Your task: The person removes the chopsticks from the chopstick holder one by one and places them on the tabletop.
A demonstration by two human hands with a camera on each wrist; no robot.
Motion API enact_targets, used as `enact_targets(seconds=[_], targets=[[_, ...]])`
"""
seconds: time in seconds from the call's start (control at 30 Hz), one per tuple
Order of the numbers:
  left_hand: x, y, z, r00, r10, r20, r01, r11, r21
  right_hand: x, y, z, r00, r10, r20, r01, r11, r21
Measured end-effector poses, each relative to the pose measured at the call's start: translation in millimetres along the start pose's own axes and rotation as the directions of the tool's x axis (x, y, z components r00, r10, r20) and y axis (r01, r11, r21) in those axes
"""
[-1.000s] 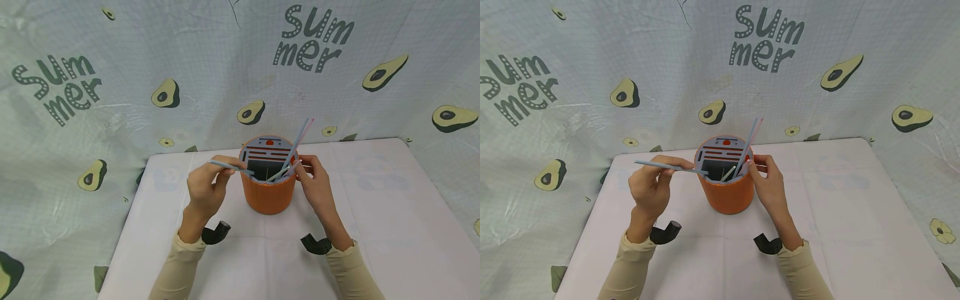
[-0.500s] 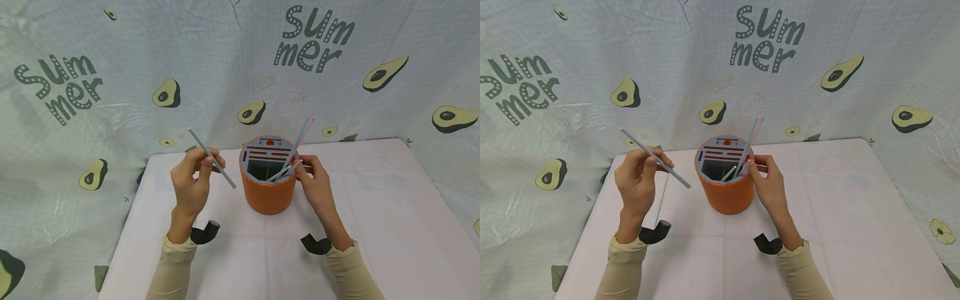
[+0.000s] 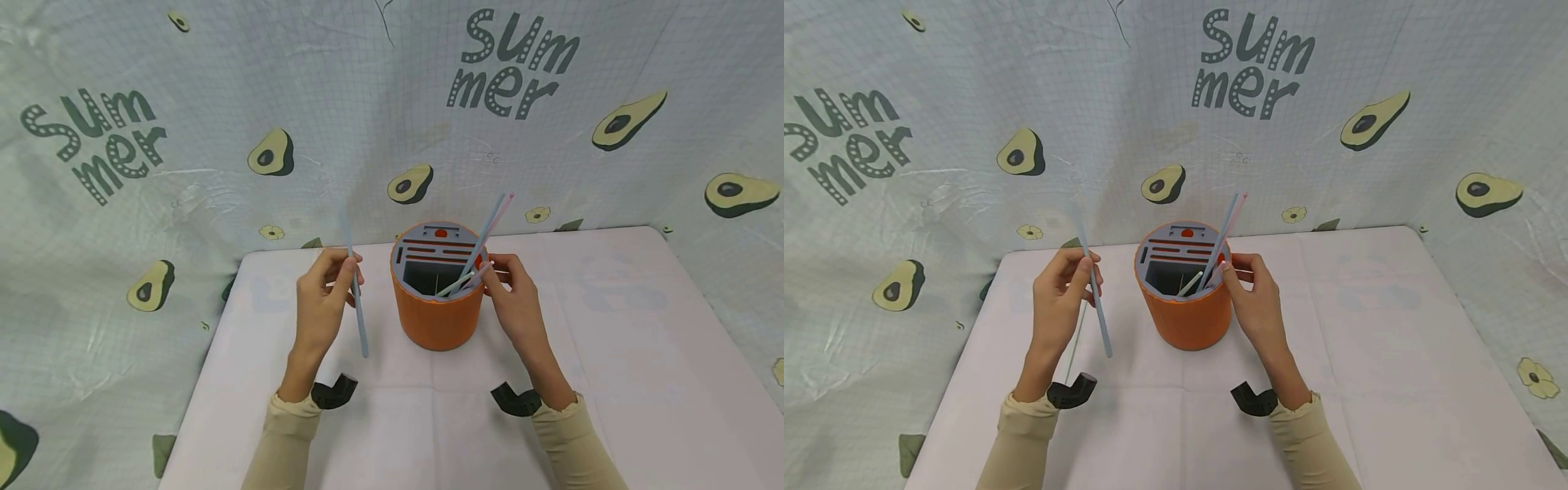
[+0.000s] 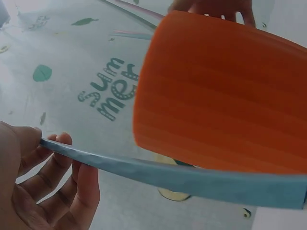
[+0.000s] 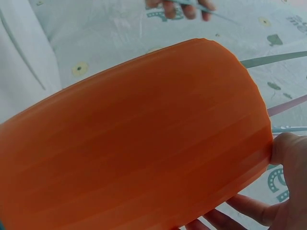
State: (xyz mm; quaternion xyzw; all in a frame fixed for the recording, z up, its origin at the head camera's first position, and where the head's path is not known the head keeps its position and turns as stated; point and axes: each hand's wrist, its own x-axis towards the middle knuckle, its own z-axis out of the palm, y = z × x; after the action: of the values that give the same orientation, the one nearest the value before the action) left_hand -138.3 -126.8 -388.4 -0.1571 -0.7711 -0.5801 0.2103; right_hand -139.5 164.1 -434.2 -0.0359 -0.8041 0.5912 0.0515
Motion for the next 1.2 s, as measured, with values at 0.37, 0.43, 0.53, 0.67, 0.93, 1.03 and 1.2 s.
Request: enact_targets(seconds=[0.37,0.43,0.53,0.67,0.93,1.03,1.2], targets=[[-14.4,-30.1,-0.2,0.97,-0.243,-0.003,0.242,0.962,0.125,-1.0,0.3,0.0,1.0,-0.001,0.002,0.001,1.0,0.0],[-16.8,-35.1,-0.3,0.954,-0.299,-0.006,0.295,0.939,0.178,-0.8,0.3,0.1,1.0,0.001,0.003,-0.001,1.0,0.001],[-20.5,-43.0,-0.5,0.931,-0.365,-0.008,0.353,0.894,0.276,-0.6,0.5,0.3,1.0,0.001,0.005,-0.001,1.0,0.0],[-26.0,-53.5,-1.0,0.912,-0.409,-0.013,0.384,0.844,0.376,-0.4,0.8,0.3,1.0,0.0,0.006,0.0,1.0,0.001],[-36.0,-73.3,1.9,0.893,-0.45,-0.01,0.38,0.742,0.552,0.0,1.3,-0.1,1.0,-0.002,0.005,0.002,1.0,-0.001],[-39.8,-79.4,4.3,0.884,-0.468,-0.004,0.378,0.709,0.595,0.2,1.5,0.0,1.0,-0.003,0.008,0.003,1.0,-0.002],[-45.9,-89.2,8.8,0.878,-0.479,-0.015,0.367,0.653,0.662,0.2,1.6,-0.3,1.0,-0.006,0.008,0.006,1.0,-0.005]])
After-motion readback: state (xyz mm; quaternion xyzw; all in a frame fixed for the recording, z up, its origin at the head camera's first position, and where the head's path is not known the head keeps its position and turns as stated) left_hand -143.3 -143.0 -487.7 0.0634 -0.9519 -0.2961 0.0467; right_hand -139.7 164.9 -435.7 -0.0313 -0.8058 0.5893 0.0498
